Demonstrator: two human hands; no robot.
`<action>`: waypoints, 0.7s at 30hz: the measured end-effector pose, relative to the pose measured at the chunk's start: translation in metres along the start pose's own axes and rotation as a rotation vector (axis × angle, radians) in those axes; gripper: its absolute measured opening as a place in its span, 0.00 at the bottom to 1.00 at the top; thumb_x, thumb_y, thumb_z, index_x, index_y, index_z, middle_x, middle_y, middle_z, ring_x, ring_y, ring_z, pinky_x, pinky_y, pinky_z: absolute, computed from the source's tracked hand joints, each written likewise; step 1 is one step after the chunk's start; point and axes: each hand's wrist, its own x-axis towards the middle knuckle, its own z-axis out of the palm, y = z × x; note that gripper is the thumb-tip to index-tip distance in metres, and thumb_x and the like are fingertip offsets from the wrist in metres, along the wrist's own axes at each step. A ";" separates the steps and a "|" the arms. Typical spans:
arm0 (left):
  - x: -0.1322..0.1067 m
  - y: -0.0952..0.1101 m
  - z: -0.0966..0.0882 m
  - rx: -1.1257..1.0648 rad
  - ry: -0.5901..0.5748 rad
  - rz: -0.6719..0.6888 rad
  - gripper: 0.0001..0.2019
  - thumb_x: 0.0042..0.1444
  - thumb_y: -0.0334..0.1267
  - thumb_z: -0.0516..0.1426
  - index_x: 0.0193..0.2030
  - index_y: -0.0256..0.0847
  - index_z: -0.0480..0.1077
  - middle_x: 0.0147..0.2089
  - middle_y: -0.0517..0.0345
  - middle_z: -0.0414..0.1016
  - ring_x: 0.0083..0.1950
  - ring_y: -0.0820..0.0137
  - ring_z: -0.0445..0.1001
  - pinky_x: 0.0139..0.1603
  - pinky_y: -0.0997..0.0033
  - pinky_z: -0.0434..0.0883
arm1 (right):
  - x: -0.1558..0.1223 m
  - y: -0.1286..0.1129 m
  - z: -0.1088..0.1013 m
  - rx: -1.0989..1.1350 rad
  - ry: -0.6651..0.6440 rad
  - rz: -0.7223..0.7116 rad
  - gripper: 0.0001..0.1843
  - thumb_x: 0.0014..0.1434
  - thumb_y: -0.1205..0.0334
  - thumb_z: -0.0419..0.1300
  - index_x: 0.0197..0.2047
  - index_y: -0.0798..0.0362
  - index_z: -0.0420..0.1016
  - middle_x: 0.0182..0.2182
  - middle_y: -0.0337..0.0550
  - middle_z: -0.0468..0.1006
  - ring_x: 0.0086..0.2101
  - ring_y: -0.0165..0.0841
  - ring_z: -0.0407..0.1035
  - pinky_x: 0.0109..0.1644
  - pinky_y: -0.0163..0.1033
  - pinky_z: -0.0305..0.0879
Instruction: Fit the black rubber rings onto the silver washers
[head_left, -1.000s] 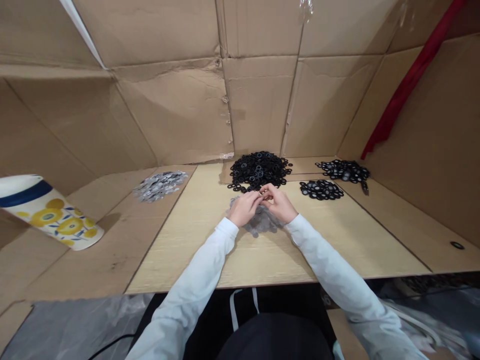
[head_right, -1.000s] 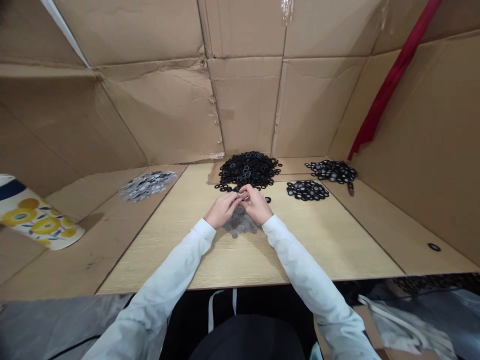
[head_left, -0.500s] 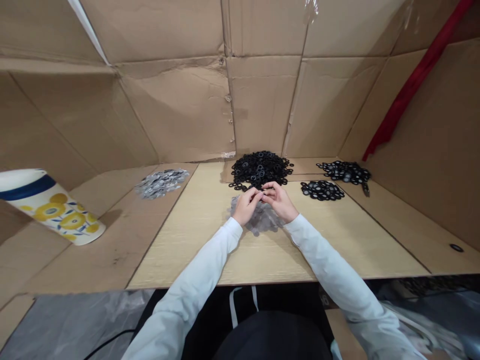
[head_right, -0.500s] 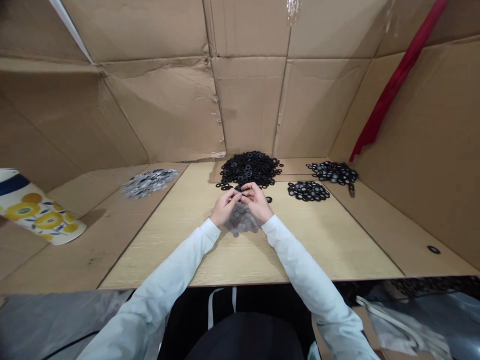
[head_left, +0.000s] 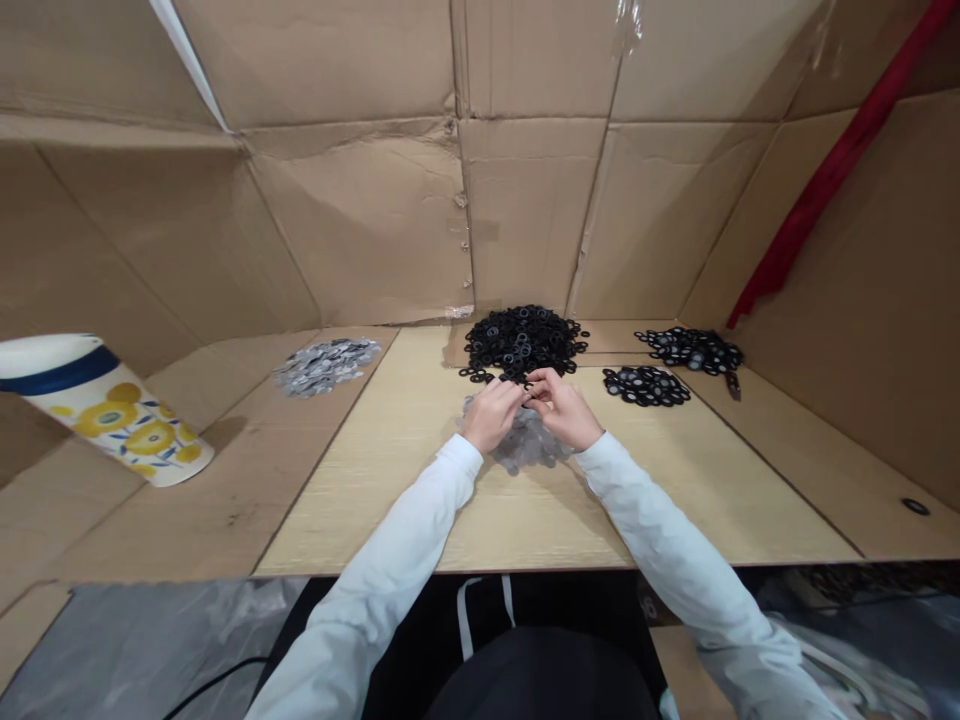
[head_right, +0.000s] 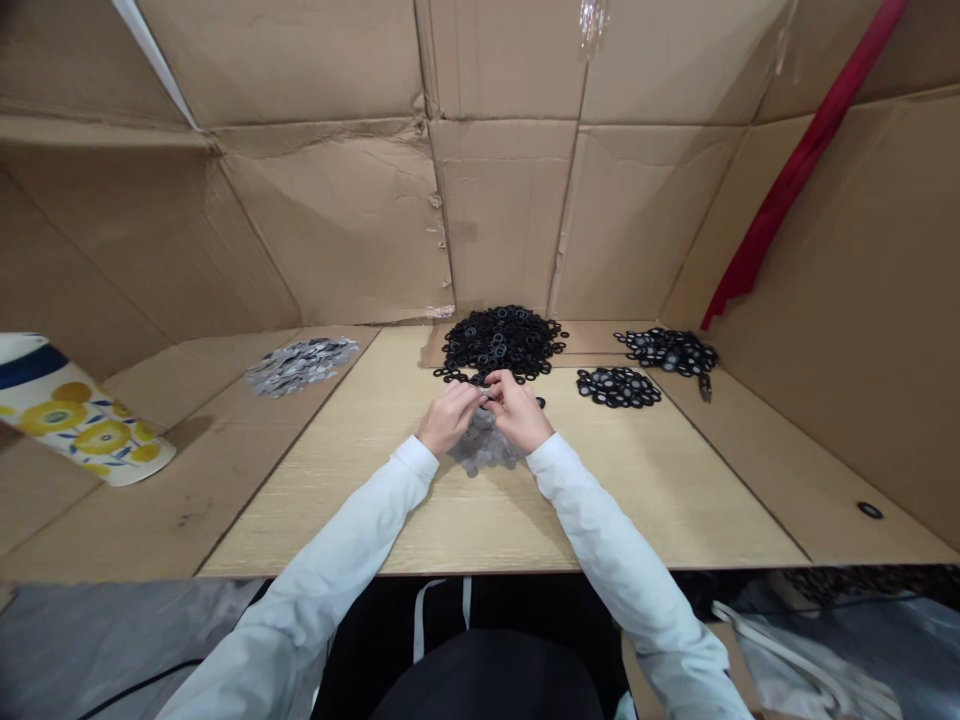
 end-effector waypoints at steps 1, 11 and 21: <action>0.000 -0.001 0.000 -0.005 -0.007 -0.002 0.15 0.62 0.39 0.43 0.30 0.39 0.65 0.30 0.56 0.68 0.35 0.70 0.64 0.39 0.69 0.63 | 0.000 0.000 0.000 -0.025 0.005 -0.009 0.15 0.49 0.68 0.55 0.42 0.51 0.62 0.27 0.39 0.75 0.30 0.33 0.71 0.40 0.42 0.66; 0.001 0.012 0.003 -0.291 0.074 -0.304 0.11 0.61 0.40 0.46 0.33 0.40 0.66 0.32 0.58 0.70 0.36 0.72 0.68 0.39 0.73 0.63 | 0.004 0.012 0.008 0.574 0.094 0.205 0.27 0.42 0.59 0.64 0.44 0.48 0.58 0.27 0.34 0.71 0.31 0.31 0.69 0.43 0.42 0.67; 0.003 0.014 0.004 -0.323 -0.022 -0.352 0.12 0.61 0.38 0.46 0.28 0.40 0.62 0.28 0.60 0.64 0.35 0.71 0.64 0.38 0.72 0.61 | 0.001 0.012 0.008 0.498 0.009 0.202 0.24 0.41 0.60 0.63 0.41 0.49 0.59 0.23 0.31 0.70 0.28 0.30 0.68 0.39 0.41 0.67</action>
